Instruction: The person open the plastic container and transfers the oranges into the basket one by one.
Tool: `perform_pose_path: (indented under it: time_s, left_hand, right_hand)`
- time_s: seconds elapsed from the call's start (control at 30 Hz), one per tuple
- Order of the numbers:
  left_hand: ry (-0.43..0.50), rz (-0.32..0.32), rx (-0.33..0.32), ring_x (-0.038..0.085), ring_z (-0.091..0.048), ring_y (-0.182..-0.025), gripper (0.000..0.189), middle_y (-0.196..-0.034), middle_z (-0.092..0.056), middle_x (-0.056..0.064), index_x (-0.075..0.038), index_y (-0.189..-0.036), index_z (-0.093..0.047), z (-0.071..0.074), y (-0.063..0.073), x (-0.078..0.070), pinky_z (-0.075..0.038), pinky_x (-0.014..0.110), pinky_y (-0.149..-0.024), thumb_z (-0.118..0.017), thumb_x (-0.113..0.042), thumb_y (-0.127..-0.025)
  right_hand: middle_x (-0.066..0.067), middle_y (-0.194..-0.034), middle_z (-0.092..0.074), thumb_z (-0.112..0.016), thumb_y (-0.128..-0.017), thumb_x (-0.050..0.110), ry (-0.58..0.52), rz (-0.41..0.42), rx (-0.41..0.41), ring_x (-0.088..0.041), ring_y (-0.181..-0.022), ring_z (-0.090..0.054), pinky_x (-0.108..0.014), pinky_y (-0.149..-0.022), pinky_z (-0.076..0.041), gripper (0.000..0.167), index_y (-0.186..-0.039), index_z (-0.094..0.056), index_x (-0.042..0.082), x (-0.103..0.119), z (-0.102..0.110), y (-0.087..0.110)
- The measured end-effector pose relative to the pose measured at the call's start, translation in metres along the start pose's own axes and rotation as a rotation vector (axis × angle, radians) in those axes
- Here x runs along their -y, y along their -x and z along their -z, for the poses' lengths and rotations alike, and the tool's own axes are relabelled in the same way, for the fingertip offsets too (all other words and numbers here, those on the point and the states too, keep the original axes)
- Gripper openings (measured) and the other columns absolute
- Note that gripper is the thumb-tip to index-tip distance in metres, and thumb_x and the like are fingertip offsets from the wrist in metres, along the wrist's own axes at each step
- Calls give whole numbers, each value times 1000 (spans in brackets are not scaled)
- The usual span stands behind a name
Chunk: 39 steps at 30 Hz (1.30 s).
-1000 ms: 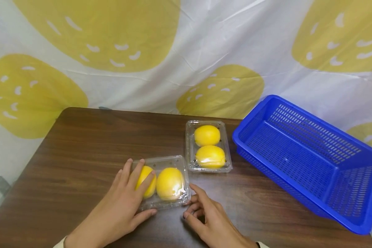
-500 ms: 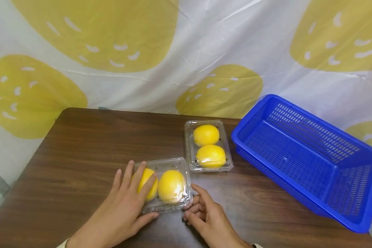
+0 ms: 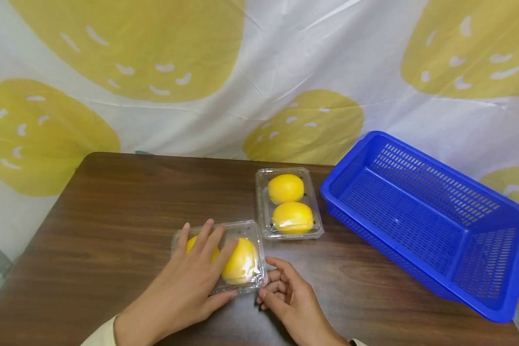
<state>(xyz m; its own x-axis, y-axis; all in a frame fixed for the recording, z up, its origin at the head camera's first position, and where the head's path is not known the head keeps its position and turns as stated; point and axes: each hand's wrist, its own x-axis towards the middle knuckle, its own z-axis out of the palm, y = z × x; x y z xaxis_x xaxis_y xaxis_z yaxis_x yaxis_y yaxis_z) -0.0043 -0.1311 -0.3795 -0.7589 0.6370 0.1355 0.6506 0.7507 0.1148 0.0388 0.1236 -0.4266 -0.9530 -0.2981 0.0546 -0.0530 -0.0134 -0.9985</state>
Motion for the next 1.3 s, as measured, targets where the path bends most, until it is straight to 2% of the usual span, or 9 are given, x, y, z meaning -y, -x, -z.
perform_pose_path:
  time_s: [0.37,0.47,0.7,1.0,1.13,1.3]
  left_hand:
    - [-22,-57,34,51,-35,-159,92,-171,-40,23,-15,-164,-50,-4,-21,-9,-26,81,-126,-76,-69,-94]
    - [-24,-55,51,51,-34,-160,92,-172,-38,23,-15,-164,-50,-4,-24,-11,-26,81,-126,-74,-70,-94]
    - [-33,-66,45,50,-36,-159,91,-172,-38,22,-15,-162,-52,-3,-29,-16,-30,80,-125,-77,-68,-92]
    - [-31,-75,58,51,-41,-155,88,-169,-42,23,-14,-160,-55,-1,-36,-20,-33,79,-124,-74,-69,-95]
    - [-19,-74,64,52,-44,-153,86,-167,-44,24,-13,-159,-57,0,-38,-20,-37,78,-122,-74,-68,-95]
    - [-16,-74,79,51,-47,-150,84,-165,-46,24,-13,-157,-59,2,-40,-20,-40,78,-120,-73,-68,-95]
  right_hand:
    - [-22,-109,-68,-70,-101,-6,-9,-81,-29,-14,-86,-71,-31,-79,-69,61,-156,-45,-12,1,-2,-1]
    - [-22,-108,-67,-70,-101,-6,-11,-71,-32,-14,-85,-70,-31,-78,-68,57,-153,-48,-12,1,-2,-1]
    - [-22,-107,-66,-67,-104,-4,-14,-66,-30,-14,-84,-70,-30,-76,-68,51,-151,-49,-11,1,-3,0]
    - [-19,-108,-65,-63,-106,-4,-19,-106,-36,-14,-85,-69,-28,-77,-66,46,-150,-49,-12,2,-4,0]
    - [-20,-106,-65,-61,-107,-4,-12,-89,-38,-14,-84,-69,-29,-75,-66,45,-149,-49,-12,2,-5,0]
    - [-16,-103,-65,-61,-107,-2,-32,-143,-50,-15,-82,-69,-27,-74,-65,50,-153,-46,-11,3,-7,-1]
